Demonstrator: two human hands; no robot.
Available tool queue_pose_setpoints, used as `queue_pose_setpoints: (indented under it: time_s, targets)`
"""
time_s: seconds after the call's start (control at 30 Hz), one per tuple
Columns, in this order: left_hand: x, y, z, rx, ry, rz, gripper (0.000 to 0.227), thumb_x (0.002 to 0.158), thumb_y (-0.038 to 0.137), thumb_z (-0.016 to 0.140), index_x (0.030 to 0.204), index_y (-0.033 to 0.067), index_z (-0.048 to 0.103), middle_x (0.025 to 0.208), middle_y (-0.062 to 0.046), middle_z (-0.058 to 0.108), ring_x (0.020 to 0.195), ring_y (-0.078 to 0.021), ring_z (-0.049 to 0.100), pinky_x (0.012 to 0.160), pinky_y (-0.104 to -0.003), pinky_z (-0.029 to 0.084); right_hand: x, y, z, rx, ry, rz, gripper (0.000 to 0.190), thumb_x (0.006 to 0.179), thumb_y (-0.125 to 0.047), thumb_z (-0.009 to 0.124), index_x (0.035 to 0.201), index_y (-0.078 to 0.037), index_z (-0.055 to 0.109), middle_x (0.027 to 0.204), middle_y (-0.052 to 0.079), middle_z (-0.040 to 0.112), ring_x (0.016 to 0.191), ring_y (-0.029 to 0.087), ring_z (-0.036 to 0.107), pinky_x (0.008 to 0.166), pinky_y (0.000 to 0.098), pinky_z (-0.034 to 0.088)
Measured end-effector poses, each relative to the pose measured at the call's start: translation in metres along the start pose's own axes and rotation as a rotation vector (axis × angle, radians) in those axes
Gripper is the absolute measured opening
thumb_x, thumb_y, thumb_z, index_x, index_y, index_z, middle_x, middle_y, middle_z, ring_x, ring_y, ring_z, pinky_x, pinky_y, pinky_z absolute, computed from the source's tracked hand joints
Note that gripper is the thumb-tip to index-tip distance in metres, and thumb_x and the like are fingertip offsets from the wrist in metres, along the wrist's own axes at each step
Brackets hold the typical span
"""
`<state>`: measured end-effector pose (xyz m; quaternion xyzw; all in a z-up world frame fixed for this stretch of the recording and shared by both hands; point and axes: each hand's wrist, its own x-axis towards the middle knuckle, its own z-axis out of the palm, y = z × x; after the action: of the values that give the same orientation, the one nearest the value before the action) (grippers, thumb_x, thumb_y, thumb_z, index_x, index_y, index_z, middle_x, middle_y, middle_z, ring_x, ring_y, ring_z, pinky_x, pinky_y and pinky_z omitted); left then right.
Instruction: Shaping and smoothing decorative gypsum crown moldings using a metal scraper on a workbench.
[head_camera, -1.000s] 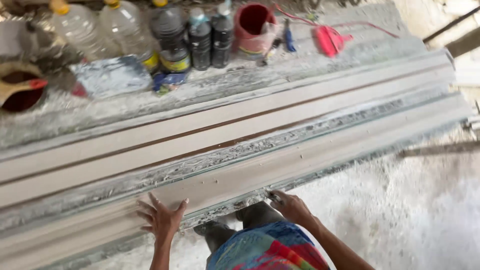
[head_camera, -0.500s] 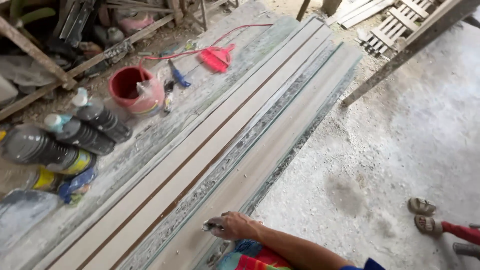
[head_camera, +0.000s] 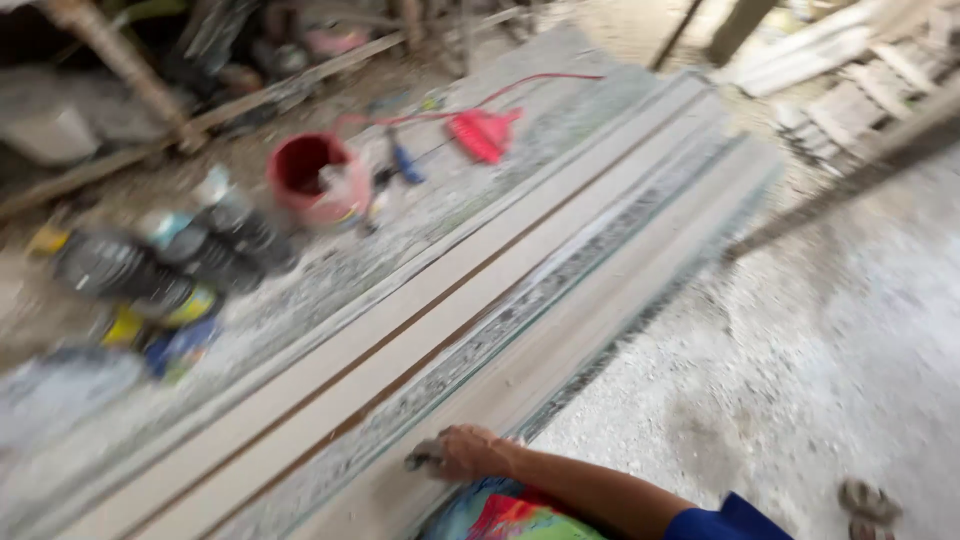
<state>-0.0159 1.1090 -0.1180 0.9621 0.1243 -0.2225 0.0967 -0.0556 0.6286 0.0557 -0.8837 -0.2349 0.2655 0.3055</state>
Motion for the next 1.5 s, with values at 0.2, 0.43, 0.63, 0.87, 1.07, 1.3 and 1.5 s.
queue_pose_setpoints:
  time_s: [0.2,0.43,0.63,0.87,1.07,1.3,1.5]
  targets:
    - [-0.178,-0.012,0.023,-0.247,-0.241,-0.4,0.146,0.066,0.085,0.059,0.16,0.0008,-0.013,0.166,-0.025,-0.014,0.147,-0.0535,-0.008,0.114,-0.073,0.007,0.005,0.025,-0.006,-0.375,-0.088,-0.15,0.032,0.102,-0.028,0.048,0.13,-0.023,0.062,0.104,0.006,0.072,0.08,0.024,0.068,0.067,0.0382,0.059]
    - [-0.232,0.066,-0.103,-0.602,-0.008,-0.653,0.134,0.068,0.066,0.076,0.167,0.0305,-0.007,0.17,-0.027,0.002,0.157,-0.0433,-0.006,0.123,-0.069,0.003,0.028,-0.004,-0.078,-0.397,-0.283,0.258,0.053,0.099,-0.06,0.04,0.149,-0.045,0.049,0.123,0.018,0.067,0.11,0.041,0.069,0.086,0.0535,0.059]
    - [-0.247,0.024,-0.106,-0.938,0.035,-0.81,0.142,0.071,0.056,0.081,0.164,0.0123,-0.016,0.165,-0.034,-0.014,0.153,-0.0481,-0.019,0.112,-0.082,0.006,0.023,0.031,-0.1,-0.554,-0.363,0.239,0.048,0.103,-0.06,0.034,0.146,-0.048,0.052,0.115,0.015,0.069,0.104,0.038,0.073,0.088,0.0487,0.06]
    - [-0.231,0.007,-0.114,-1.035,-0.047,-0.792,0.155,0.066,0.054,0.088,0.16,0.0086,-0.027,0.159,-0.039,-0.026,0.148,-0.056,-0.025,0.118,-0.075,0.009,0.103,-0.087,-0.02,-0.822,-0.499,0.07,0.049,0.1,-0.065,0.035,0.146,-0.05,0.048,0.112,0.011,0.07,0.104,0.037,0.073,0.091,0.0471,0.06]
    - [-0.231,-0.01,-0.064,-1.016,-0.035,-0.809,0.157,0.063,0.057,0.091,0.163,0.0107,-0.021,0.162,-0.028,-0.034,0.147,-0.0543,-0.03,0.109,-0.082,0.022,0.243,-0.233,0.146,-0.614,-0.541,-0.198,0.043,0.103,-0.05,0.043,0.135,-0.028,0.059,0.103,0.02,0.072,0.099,0.045,0.073,0.08,0.0558,0.061]
    - [-0.237,-0.015,-0.072,-1.159,-0.02,-0.732,0.158,0.065,0.061,0.091,0.161,0.0196,-0.028,0.162,-0.026,-0.035,0.15,-0.055,-0.022,0.102,-0.089,0.015,0.217,-0.251,0.124,-0.791,-0.421,-0.601,0.032,0.098,-0.035,0.055,0.096,-0.011,0.075,0.083,0.018,0.07,0.079,0.044,0.074,0.065,0.0559,0.061]
    - [-0.212,-0.015,0.004,-0.911,-0.005,-0.696,0.166,0.051,0.088,0.077,0.162,0.0135,-0.023,0.156,-0.025,-0.047,0.138,-0.0533,-0.044,0.095,-0.092,0.01,0.121,-0.077,0.005,-0.73,-0.557,0.069,0.053,0.104,-0.046,0.034,0.153,-0.028,0.041,0.069,-0.001,0.061,0.053,0.013,0.053,0.046,0.0296,0.047]
